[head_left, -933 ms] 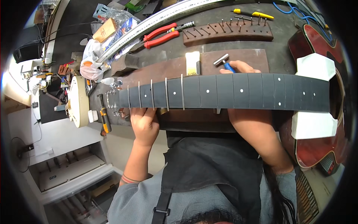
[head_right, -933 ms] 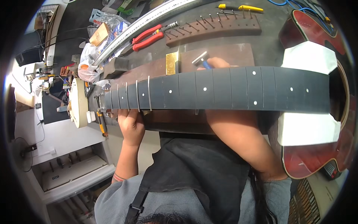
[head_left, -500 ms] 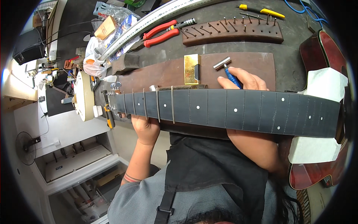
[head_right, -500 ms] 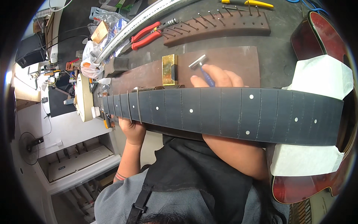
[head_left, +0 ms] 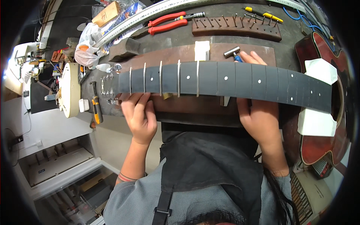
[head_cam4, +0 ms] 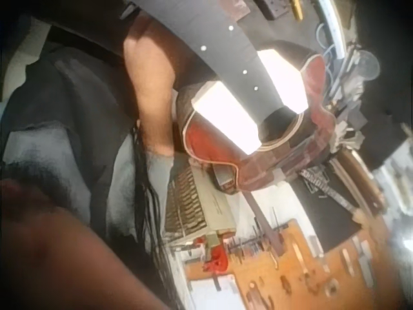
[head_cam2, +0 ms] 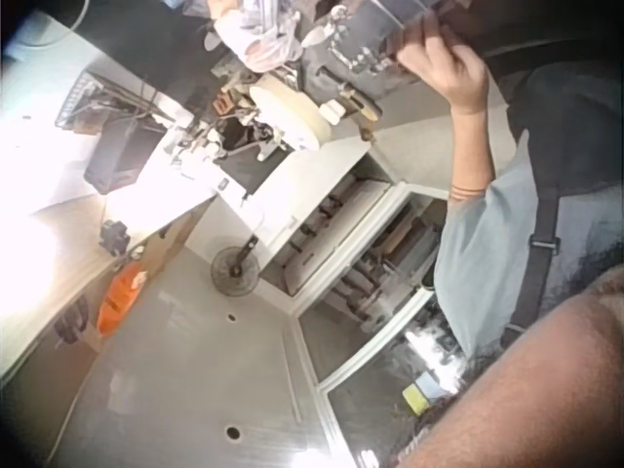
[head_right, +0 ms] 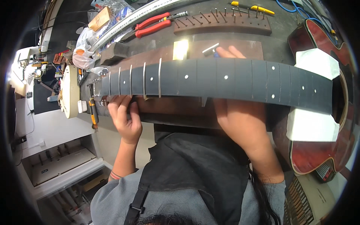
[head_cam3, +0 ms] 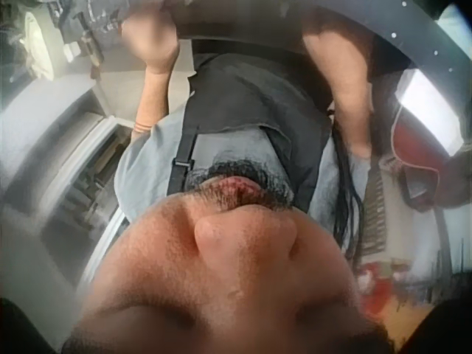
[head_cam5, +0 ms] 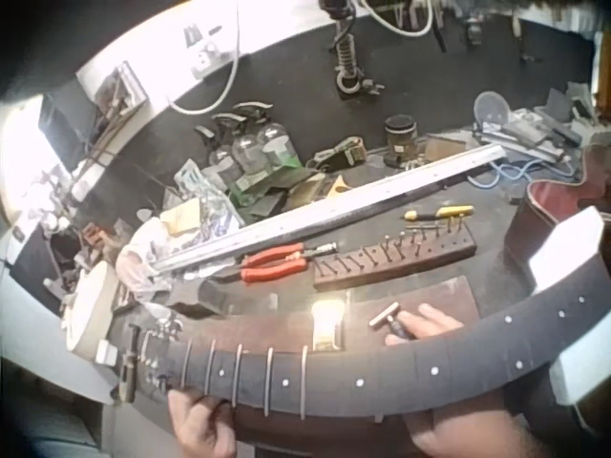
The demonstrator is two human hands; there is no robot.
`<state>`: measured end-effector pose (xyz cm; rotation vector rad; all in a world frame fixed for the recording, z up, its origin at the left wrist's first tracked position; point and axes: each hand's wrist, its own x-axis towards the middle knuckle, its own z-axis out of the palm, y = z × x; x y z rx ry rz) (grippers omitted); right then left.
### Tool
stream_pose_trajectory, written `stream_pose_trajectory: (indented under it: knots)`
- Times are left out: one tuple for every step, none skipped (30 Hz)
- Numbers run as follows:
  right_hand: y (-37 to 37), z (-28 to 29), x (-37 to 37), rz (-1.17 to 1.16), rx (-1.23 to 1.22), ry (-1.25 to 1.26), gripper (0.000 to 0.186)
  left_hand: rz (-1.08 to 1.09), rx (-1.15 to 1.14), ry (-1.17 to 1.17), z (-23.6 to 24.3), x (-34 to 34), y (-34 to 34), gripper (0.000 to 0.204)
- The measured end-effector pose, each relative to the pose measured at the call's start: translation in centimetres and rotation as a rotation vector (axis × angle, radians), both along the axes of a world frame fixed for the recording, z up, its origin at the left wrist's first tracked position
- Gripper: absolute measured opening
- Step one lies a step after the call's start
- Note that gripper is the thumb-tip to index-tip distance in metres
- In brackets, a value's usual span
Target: The person installs frets onto a guitar neck using a hammer and a specialized fret installation tool. They apply glue to the fret slots, insert the frets, and tap them into place. The person also uses pliers to trim the excess length of the frets and a hammer to ensure they are flush with the fretboard.
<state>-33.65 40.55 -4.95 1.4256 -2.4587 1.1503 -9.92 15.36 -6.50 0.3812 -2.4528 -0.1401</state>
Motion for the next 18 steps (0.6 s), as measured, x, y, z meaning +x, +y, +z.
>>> stream_pose_trajectory:
  knots:
    - [0.2,0.0,0.3,-0.013,-0.002,-0.006,0.059,-0.009,0.017,0.02,0.2,0.5,0.2,0.03]
    - [0.4,0.1,0.7,-0.025,0.011,0.02,0.057,-0.043,0.078,0.104,-0.2,1.4,-0.3,0.028]
    - [0.6,0.3,1.2,-0.035,0.025,0.048,0.054,-0.018,0.176,0.216,-0.8,2.2,-0.5,0.028]
    - [0.7,0.4,1.6,-0.044,0.039,0.075,0.052,0.008,0.275,0.326,-1.2,2.9,-0.8,0.029]
    - [1.5,-0.4,2.2,-0.055,0.061,0.056,0.048,0.03,0.349,0.419,-1.3,3.5,-1.5,0.03]
    - [2.1,-0.6,2.7,-0.071,0.082,0.039,0.045,0.048,0.425,0.512,-1.2,4.0,-2.3,0.032]
    - [2.1,-0.3,3.2,-0.077,0.045,0.058,0.043,0.057,0.553,0.653,-1.3,4.2,-2.9,0.032]
    - [1.9,0.0,3.8,-0.083,0.009,0.076,0.042,0.078,0.609,0.7,-1.3,4.9,-4.1,0.031]
    - [1.9,0.3,4.1,-0.056,-0.051,0.117,0.041,0.131,0.677,0.723,-1.0,5.2,-4.9,0.034]
    - [1.9,0.5,4.3,-0.033,-0.11,0.155,0.04,0.18,0.744,0.739,-0.5,5.2,-5.8,0.037]
    - [1.9,0.6,4.0,0.019,-0.193,0.21,0.04,0.181,0.812,0.763,-0.4,5.2,-6.6,0.041]
    - [1.7,0.6,3.9,0.075,-0.283,0.264,0.04,0.182,0.873,0.787,-0.2,5.4,-7.4,0.045]
    - [1.6,1.3,3.9,0.082,-0.301,0.314,0.041,0.183,0.933,0.812,0.1,5.3,-7.7,0.049]
    - [1.6,2.0,3.9,0.09,-0.318,0.366,0.041,0.173,0.985,0.784,0.5,5.3,-7.7,0.052]
    - [1.5,2.7,3.9,0.095,-0.335,0.419,0.042,0.161,1.036,0.755,1.3,5.0,-7.4,0.054]
    - [1.2,3.5,3.7,0.057,-0.292,0.469,0.044,0.15,1.087,0.726,1.8,4.7,-7.2,0.056]
    - [0.9,4.2,3.5,0.02,-0.248,0.518,0.045,0.152,1.107,0.736,1.8,4.5,-7.2,0.057]
    - [0.6,4.7,3.3,-0.016,-0.212,0.567,0.047,0.107,1.195,0.723,1.5,5.0,-7.8,0.056]
